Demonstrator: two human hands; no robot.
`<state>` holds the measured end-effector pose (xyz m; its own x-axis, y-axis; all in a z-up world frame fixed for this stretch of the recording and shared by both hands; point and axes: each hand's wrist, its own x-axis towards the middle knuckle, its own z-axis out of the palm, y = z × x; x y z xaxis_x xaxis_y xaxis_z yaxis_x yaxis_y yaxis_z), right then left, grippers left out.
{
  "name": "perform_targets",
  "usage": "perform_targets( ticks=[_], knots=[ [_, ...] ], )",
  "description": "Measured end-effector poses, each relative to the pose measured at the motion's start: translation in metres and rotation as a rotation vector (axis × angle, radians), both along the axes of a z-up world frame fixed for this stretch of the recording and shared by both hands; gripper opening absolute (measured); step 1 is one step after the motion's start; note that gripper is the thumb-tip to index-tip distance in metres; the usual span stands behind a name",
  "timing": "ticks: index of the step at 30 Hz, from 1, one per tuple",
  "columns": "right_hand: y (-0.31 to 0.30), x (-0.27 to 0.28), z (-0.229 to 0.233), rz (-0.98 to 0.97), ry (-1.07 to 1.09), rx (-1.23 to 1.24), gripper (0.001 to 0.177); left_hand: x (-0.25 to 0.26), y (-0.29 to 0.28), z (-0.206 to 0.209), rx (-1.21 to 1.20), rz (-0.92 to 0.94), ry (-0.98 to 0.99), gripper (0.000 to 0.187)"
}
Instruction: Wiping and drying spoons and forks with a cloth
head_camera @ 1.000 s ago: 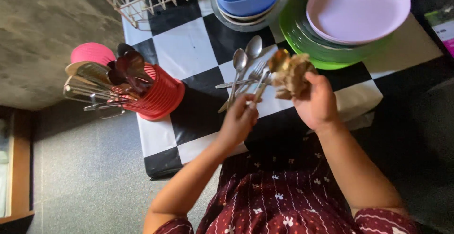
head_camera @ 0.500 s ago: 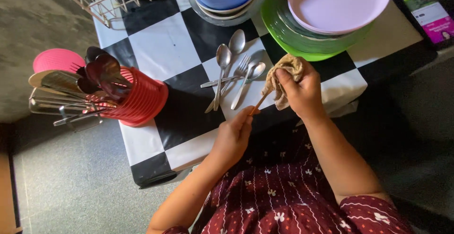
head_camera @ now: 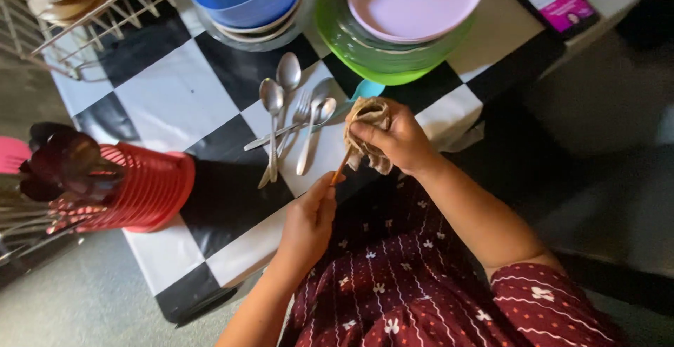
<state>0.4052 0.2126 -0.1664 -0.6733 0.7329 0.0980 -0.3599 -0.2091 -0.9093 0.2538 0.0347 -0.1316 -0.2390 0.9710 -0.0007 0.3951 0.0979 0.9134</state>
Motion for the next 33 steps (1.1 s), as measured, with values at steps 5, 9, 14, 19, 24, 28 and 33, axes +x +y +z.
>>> perform_targets(
  ticks=[5,9,14,19,24,28,33],
  knots=[
    [0.005,0.011,0.006,-0.230,-0.176,0.320,0.014,0.003,0.006,0.024,-0.038,-0.020,0.046,0.026],
    [-0.008,0.006,-0.022,-0.468,-0.182,0.417,0.018,0.009,0.009,0.024,-0.059,-0.023,0.054,0.027],
    [-0.014,0.014,-0.043,-0.274,0.057,-0.330,0.013,0.014,0.006,-0.008,0.195,-0.069,0.090,0.026],
    [-0.003,0.045,-0.002,-0.021,-0.059,0.017,0.012,0.016,0.018,0.022,-0.284,-0.078,0.021,0.030],
    [0.013,0.058,0.009,-0.114,-0.087,0.215,0.013,0.020,0.030,0.039,-0.230,-0.081,0.123,0.031],
    [0.006,0.060,0.008,-0.330,-0.203,0.523,0.017,0.018,0.030,0.030,-0.031,-0.132,0.124,0.034],
    [-0.009,0.040,-0.031,-0.378,0.040,0.048,0.020,0.044,0.033,0.000,-0.048,-0.060,0.025,0.029]
  ],
)
